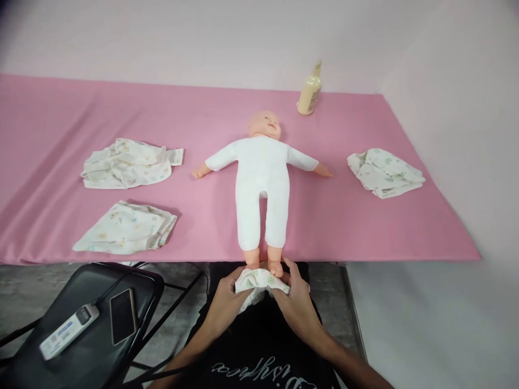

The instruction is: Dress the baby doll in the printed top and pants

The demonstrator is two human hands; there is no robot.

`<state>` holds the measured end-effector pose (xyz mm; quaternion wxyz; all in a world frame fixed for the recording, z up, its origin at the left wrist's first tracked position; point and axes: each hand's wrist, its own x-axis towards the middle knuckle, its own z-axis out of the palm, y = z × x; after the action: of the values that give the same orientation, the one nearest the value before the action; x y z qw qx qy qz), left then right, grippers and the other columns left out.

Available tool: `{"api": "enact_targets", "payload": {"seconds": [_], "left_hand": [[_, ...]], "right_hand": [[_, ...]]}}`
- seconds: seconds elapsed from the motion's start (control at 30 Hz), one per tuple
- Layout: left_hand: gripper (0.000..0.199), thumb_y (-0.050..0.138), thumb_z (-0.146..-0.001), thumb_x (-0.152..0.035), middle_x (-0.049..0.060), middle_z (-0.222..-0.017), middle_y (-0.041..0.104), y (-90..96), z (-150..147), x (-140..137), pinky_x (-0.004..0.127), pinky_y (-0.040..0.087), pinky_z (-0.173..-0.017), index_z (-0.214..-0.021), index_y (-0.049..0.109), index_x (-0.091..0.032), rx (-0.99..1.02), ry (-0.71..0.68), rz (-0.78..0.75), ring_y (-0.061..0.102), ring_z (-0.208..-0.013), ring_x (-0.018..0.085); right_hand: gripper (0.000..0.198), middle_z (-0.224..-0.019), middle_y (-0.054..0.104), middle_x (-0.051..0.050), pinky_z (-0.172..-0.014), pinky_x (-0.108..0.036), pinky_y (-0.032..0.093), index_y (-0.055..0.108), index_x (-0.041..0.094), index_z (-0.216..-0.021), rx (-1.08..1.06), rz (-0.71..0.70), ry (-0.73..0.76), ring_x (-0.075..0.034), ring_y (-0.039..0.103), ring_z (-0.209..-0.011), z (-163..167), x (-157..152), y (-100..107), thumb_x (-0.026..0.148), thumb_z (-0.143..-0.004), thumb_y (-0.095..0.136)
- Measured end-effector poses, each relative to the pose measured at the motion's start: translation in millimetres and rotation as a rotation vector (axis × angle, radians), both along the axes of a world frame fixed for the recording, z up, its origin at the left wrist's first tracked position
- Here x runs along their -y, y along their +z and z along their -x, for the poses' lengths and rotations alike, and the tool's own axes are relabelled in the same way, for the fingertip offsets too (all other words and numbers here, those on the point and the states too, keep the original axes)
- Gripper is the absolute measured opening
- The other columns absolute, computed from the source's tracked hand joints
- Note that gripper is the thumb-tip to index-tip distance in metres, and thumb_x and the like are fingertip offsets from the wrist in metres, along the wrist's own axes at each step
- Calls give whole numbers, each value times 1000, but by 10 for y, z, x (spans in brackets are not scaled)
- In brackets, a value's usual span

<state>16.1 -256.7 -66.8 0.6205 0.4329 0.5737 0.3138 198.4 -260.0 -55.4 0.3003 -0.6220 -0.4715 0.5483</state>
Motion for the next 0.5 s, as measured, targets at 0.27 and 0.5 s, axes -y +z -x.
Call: {"api": "enact_targets", "payload": {"seconds": [0.27,0.5], "left_hand": [[29,57,-90,-42,0,-89,71,215,210,-5,24,39,-67,-102,67,-19,-261,-340,-20,61,-77,16],[26,71,-80,-38,-4,-96,67,684,645,4,21,38,-74,-103,65,-26,-376,-722,-49,58,-90,16]], "right_hand": [[75,-100,71,-6,-94,-46,50,20,22,-152,40,-3,55,-24,69,-95,-5,141,13,38,-91,60],[76,-97,67,-4,-85,-38,51,32,30,-153,95,-12,485,-21,63,-87,-451,237,418,30,-85,66]]}}
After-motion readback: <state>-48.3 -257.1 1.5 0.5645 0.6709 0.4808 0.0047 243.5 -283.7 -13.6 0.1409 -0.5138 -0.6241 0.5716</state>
